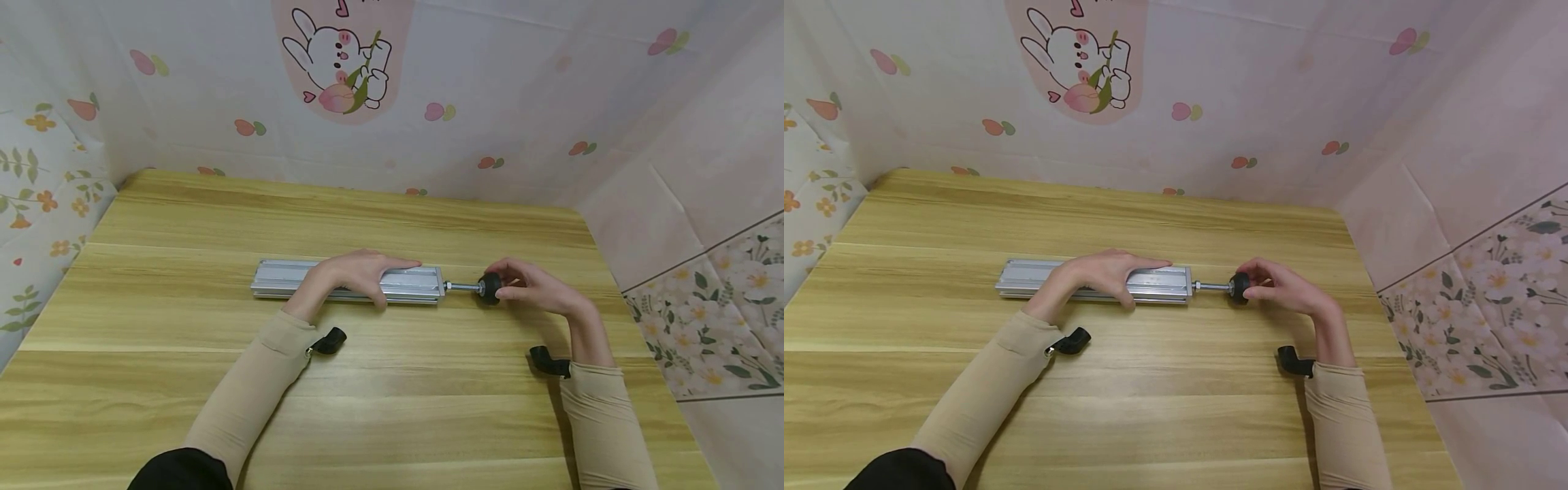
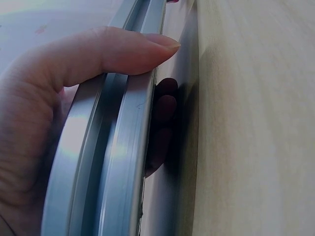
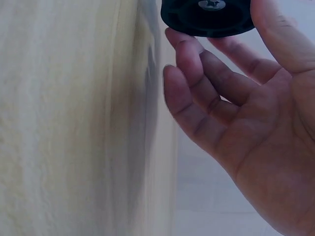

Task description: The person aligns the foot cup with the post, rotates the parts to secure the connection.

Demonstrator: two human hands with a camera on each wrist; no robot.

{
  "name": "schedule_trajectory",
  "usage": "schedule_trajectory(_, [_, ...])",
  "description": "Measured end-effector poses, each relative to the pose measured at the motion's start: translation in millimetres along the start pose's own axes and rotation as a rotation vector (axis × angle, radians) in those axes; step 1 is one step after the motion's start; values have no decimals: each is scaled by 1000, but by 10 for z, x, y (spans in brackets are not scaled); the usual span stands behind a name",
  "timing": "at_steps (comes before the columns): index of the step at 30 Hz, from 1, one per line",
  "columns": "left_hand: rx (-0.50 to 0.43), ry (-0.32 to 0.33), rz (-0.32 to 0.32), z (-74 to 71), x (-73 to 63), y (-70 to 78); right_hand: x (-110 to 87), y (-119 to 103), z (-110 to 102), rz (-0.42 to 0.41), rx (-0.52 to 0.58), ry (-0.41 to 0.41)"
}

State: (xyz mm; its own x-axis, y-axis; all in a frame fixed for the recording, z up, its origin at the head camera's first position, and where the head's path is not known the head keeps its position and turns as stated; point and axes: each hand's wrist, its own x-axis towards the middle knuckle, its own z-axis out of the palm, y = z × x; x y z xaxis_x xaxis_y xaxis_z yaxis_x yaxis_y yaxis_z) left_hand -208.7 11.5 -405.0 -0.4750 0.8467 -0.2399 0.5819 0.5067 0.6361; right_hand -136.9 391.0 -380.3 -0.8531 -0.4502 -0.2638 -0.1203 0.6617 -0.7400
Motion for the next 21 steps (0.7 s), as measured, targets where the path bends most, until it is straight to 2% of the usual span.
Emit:
schedule_trajectory(7, [5, 3, 1, -9, -10, 11, -9, -17, 0, -11, -25, -6])
schedule_trajectory(14, [-8, 3, 0, -8, -16, 8, 50, -47, 58, 0, 32, 0])
schedule_trajectory(21, [3, 2, -1, -9, -10, 9, 71, -48, 77, -13, 21, 27])
